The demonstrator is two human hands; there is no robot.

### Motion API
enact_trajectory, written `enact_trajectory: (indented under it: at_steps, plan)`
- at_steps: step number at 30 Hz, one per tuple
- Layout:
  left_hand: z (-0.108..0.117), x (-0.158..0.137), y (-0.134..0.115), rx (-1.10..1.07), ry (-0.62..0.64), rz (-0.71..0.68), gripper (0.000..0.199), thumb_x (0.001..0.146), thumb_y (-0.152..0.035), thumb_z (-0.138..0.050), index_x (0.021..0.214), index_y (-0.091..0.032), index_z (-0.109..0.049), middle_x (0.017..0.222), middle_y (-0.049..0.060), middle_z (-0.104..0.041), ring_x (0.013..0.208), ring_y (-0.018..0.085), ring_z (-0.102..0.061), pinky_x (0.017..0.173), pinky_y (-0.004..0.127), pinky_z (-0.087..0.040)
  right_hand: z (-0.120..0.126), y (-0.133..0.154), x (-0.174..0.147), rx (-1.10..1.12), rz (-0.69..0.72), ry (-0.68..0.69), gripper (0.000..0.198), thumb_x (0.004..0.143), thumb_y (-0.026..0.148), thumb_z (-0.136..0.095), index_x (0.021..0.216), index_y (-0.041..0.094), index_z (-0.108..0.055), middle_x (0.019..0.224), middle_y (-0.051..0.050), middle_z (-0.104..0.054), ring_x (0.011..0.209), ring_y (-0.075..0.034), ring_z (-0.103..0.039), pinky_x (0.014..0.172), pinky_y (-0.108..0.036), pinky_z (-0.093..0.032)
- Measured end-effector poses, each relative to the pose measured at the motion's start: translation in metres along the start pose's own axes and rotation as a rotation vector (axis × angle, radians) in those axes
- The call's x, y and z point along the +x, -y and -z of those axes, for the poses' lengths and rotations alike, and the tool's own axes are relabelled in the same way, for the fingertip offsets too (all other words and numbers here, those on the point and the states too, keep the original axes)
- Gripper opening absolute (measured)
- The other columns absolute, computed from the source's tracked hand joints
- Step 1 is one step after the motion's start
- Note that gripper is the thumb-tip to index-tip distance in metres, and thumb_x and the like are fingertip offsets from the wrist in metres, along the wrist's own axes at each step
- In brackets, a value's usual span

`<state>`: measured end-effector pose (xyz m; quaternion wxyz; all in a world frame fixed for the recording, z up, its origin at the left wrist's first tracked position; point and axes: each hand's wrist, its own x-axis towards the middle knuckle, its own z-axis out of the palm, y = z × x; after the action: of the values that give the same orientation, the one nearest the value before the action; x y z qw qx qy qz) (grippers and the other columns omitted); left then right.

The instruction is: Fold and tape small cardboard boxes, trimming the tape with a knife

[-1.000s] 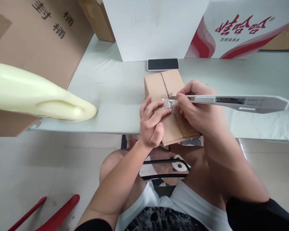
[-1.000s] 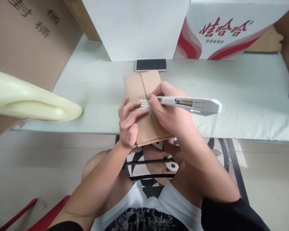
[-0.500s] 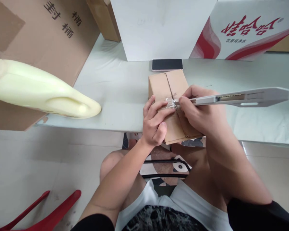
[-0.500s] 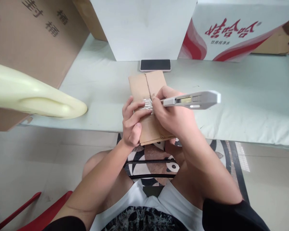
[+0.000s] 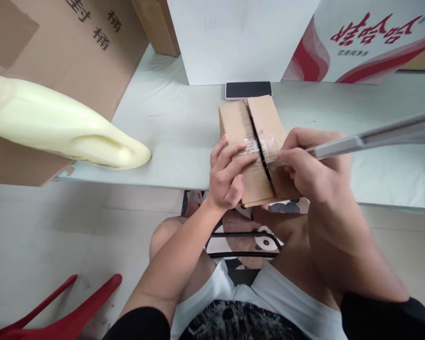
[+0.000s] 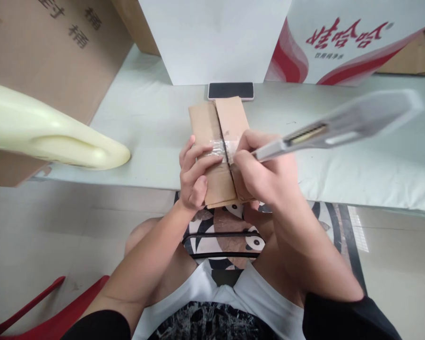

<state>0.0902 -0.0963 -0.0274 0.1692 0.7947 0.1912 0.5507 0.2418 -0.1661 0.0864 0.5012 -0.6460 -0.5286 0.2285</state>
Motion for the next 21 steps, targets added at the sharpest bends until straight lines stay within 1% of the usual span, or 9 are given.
enact_trajectory:
  at_steps: [4, 6, 8, 10, 11, 14, 16, 18, 21]
  plan:
    - [0.006, 0.001, 0.014, 0.013, 0.015, 0.014, 0.047, 0.106, -0.043, -0.025, 0.122, -0.028, -0.066, 0.13, 0.005, -0.068, 0.129, 0.021, -0.061, 0.129, 0.047, -0.032, 0.002, -0.011, 0.005, 0.341, 0.191, -0.36, 0.014, 0.076, 0.018, -0.053, 0.063, 0.023, -0.052, 0.049, 0.006, -0.038, 0.038, -0.008, -0.027, 0.038, -0.028, -0.015]
    - [0.012, 0.0, 0.028, 0.0, -0.001, 0.022, 0.05, 0.106, -0.052, -0.022, 0.122, -0.034, -0.066, 0.129, 0.001, -0.069, 0.13, 0.02, -0.061, 0.129, 0.046, -0.033, 0.001, -0.031, 0.014, 0.435, 0.188, -0.556, 0.011, 0.082, 0.024, -0.052, 0.072, 0.025, -0.048, 0.057, 0.008, -0.034, 0.038, -0.006, -0.019, 0.038, -0.027, -0.013]
    - [0.02, -0.002, 0.045, -0.025, -0.033, 0.09, 0.049, 0.104, -0.059, -0.026, 0.12, -0.038, -0.067, 0.129, -0.001, -0.07, 0.133, 0.022, -0.061, 0.129, 0.048, -0.034, -0.003, -0.06, 0.023, 0.4, 0.107, -0.657, 0.016, 0.088, 0.033, -0.055, 0.078, 0.026, -0.045, 0.061, 0.008, -0.035, 0.039, -0.006, -0.021, 0.038, -0.026, -0.017]
    - [0.028, -0.005, 0.061, -0.034, -0.055, 0.243, 0.048, 0.101, -0.063, -0.036, 0.121, -0.032, -0.067, 0.134, 0.004, -0.068, 0.137, 0.027, -0.058, 0.125, 0.052, -0.039, -0.01, -0.092, 0.028, 0.295, -0.062, -0.601, 0.02, 0.089, 0.038, -0.061, 0.085, 0.027, -0.046, 0.057, 0.008, -0.043, 0.043, -0.01, -0.042, 0.042, -0.025, -0.031]
    - [0.031, -0.008, 0.068, -0.048, -0.068, 0.36, 0.051, 0.098, -0.066, -0.042, 0.12, -0.029, -0.068, 0.134, 0.007, -0.068, 0.135, 0.029, -0.059, 0.121, 0.052, -0.044, -0.013, -0.107, 0.028, 0.263, -0.172, -0.508, 0.022, 0.087, 0.04, -0.065, 0.089, 0.026, -0.048, 0.061, 0.006, -0.053, 0.051, -0.013, -0.055, 0.048, -0.026, -0.04]
    - [0.035, -0.015, 0.083, -0.123, -0.135, 0.613, 0.061, 0.092, -0.076, -0.045, 0.118, -0.025, -0.066, 0.129, 0.012, -0.069, 0.129, 0.03, -0.063, 0.112, 0.046, -0.051, -0.024, -0.14, 0.026, 0.264, -0.351, -0.297, 0.035, 0.086, 0.054, -0.065, 0.098, 0.025, -0.052, 0.08, 0.0, -0.067, 0.07, -0.016, -0.068, 0.065, -0.03, -0.052]
    - [0.033, -0.019, 0.086, -0.184, -0.175, 0.638, 0.064, 0.092, -0.077, -0.041, 0.119, -0.025, -0.065, 0.13, 0.013, -0.068, 0.131, 0.03, -0.062, 0.112, 0.045, -0.051, -0.029, -0.151, 0.024, 0.265, -0.326, -0.244, 0.041, 0.088, 0.064, -0.06, 0.1, 0.025, -0.051, 0.086, 0.0, -0.066, 0.076, -0.016, -0.068, 0.072, -0.032, -0.053]
    - [0.031, -0.021, 0.085, -0.255, -0.152, 0.636, 0.067, 0.091, -0.08, -0.039, 0.118, -0.025, -0.066, 0.128, 0.014, -0.07, 0.129, 0.03, -0.064, 0.109, 0.045, -0.055, -0.032, -0.154, 0.022, 0.245, -0.221, -0.224, 0.046, 0.088, 0.069, -0.058, 0.1, 0.027, -0.048, 0.092, -0.001, -0.062, 0.085, -0.018, -0.066, 0.076, -0.034, -0.052]
    - [0.033, -0.022, 0.076, -0.341, 0.101, 0.584, 0.067, 0.085, -0.082, -0.05, 0.11, -0.023, -0.07, 0.11, 0.013, -0.077, 0.113, 0.03, -0.073, 0.097, 0.043, -0.062, -0.032, -0.153, 0.024, 0.28, -0.059, -0.169, 0.054, 0.081, 0.073, -0.065, 0.101, 0.029, -0.04, 0.102, -0.002, -0.055, 0.096, -0.021, -0.061, 0.079, -0.036, -0.051]
